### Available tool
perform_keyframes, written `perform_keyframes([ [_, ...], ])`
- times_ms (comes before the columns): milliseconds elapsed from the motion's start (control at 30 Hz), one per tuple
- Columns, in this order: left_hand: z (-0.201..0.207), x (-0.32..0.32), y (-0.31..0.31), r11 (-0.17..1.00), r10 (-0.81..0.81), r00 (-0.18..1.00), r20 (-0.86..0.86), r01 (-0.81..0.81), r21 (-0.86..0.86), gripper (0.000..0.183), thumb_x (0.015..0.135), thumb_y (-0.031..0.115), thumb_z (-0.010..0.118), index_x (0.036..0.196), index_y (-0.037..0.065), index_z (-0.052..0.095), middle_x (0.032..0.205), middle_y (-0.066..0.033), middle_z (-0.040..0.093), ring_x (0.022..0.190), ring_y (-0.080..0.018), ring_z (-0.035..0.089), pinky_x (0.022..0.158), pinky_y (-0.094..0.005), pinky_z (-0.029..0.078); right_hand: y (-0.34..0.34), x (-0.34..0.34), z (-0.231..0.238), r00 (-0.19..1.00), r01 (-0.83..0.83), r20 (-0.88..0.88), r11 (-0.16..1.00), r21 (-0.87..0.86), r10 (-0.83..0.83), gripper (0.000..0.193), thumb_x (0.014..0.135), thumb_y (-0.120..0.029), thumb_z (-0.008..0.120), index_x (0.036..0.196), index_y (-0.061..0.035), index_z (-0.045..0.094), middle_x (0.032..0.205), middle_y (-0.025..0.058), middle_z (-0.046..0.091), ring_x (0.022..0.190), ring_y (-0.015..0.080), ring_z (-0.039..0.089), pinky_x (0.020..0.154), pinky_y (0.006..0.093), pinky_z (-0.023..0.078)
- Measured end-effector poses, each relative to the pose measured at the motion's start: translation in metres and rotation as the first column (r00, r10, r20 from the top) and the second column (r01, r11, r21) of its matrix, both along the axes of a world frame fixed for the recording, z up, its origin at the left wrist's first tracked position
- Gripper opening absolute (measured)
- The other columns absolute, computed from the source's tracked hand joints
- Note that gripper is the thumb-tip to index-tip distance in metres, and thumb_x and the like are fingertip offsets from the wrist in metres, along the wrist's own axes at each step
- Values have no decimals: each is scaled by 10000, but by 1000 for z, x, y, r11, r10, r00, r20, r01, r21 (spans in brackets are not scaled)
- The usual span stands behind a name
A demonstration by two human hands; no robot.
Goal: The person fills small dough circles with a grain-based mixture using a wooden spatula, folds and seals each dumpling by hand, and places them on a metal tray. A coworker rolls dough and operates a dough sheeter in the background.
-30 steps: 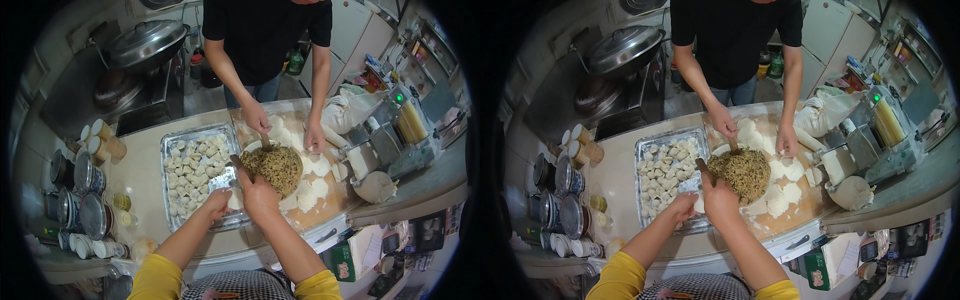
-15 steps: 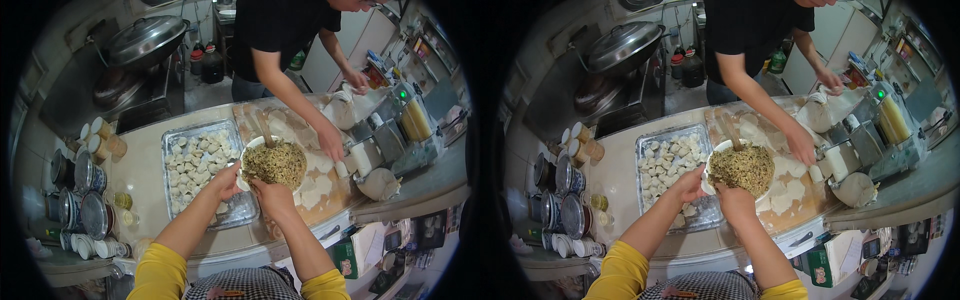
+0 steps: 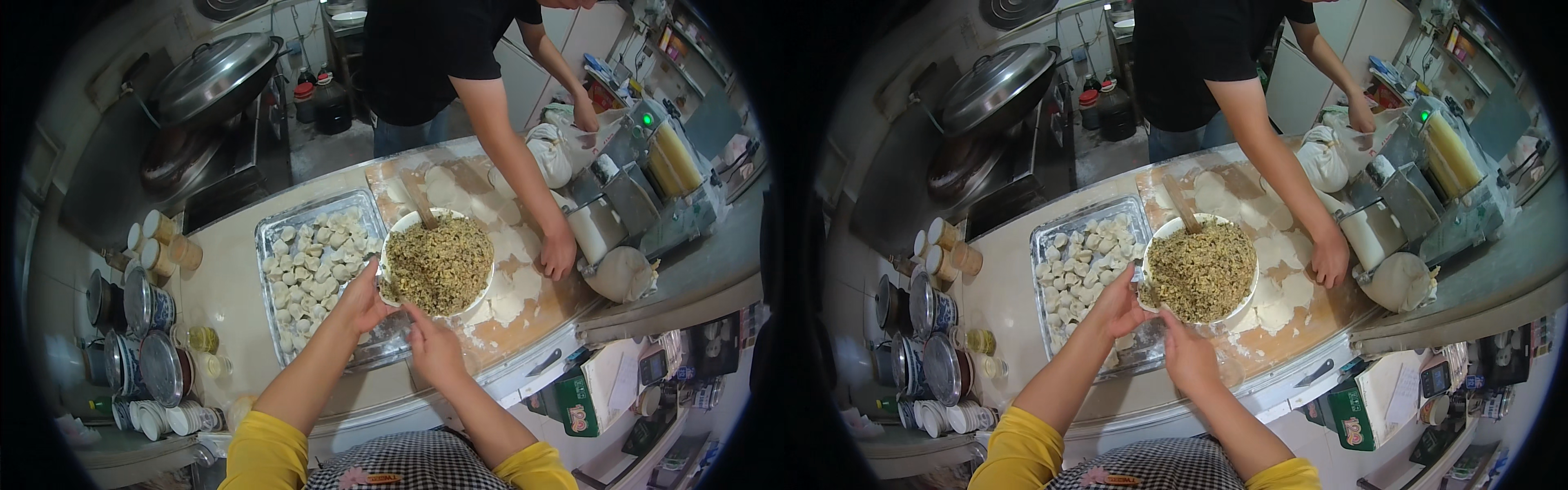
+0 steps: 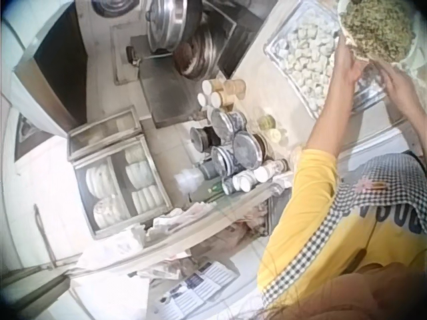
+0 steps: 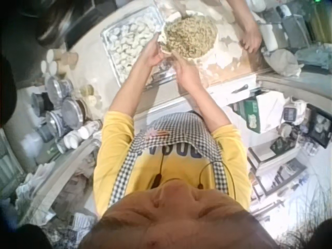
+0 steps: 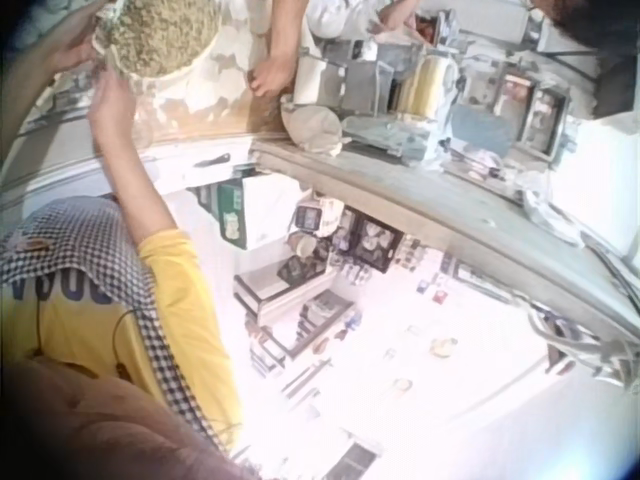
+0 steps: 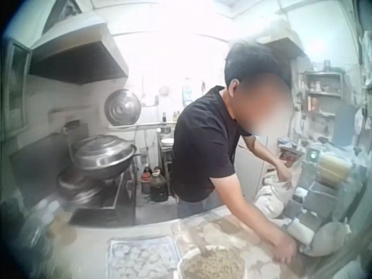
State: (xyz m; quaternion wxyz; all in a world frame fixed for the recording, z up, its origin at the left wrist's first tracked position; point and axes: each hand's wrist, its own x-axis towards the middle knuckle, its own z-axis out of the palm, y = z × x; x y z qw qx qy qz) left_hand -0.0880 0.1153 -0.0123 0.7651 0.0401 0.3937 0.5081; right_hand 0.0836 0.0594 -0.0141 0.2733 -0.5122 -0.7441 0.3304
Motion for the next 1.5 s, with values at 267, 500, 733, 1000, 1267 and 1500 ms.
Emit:
perform_keyframes([
  [267, -17, -3, 0, 998, 16, 997, 72, -20, 56, 594, 1031, 482, 312, 1366, 4, 422, 1313, -186, 543, 1223, -329, 531, 1027, -512, 435, -9, -4, -10, 996, -73, 50, 997, -39, 75, 412, 920, -133, 539, 1331, -172, 551, 867, 198, 666, 776, 382, 641, 684, 467, 508],
  [500, -16, -3, -6, 996, 39, 998, 50, -42, 77, 641, 1021, 515, 311, 1353, -22, 419, 1329, -194, 530, 1233, -328, 522, 1036, -512, 420, 4, 1, -17, 998, -39, -45, 992, -121, 33, 420, 927, -124, 532, 1342, -189, 538, 879, 194, 667, 775, 377, 644, 679, 449, 512],
  [733, -33, -20, -39, 986, 138, 967, 215, -154, 60, 570, 1029, 499, 294, 1178, -14, 492, 1132, -204, 576, 1039, -372, 571, 942, -533, 462, -15, -1, -13, 983, -176, 53, 984, -14, 177, 439, 924, -161, 552, 1354, -243, 517, 827, 165, 656, 713, 364, 638, 625, 468, 512],
  [1000, -4, -19, -67, 934, 357, 906, 227, -351, -69, 593, 1018, 506, 335, 1250, -35, 401, 1172, -236, 518, 1141, -452, 509, 979, -562, 439, -32, 4, 17, 957, -244, 161, 970, -5, 242, 470, 897, -153, 586, 1352, -259, 532, 765, 127, 602, 666, 326, 618, 601, 437, 508],
  [1267, 5, -16, -66, 940, 318, 905, 282, -340, 34, 607, 1011, 501, 354, 1279, -40, 425, 1222, -245, 520, 1188, -454, 484, 1029, -588, 391, -36, 15, 41, 966, -255, 44, 967, -28, 256, 428, 912, -146, 575, 1332, -219, 544, 812, 150, 616, 703, 350, 620, 633, 451, 513],
  [1500, 9, -6, -68, 935, 322, 889, 326, -353, 41, 619, 1013, 513, 315, 1255, -38, 459, 1232, -242, 535, 1211, -438, 481, 1031, -591, 380, -37, 20, 38, 983, -174, -64, 984, -30, 172, 421, 914, -122, 564, 1330, -184, 545, 885, 171, 648, 788, 347, 629, 707, 435, 518],
])
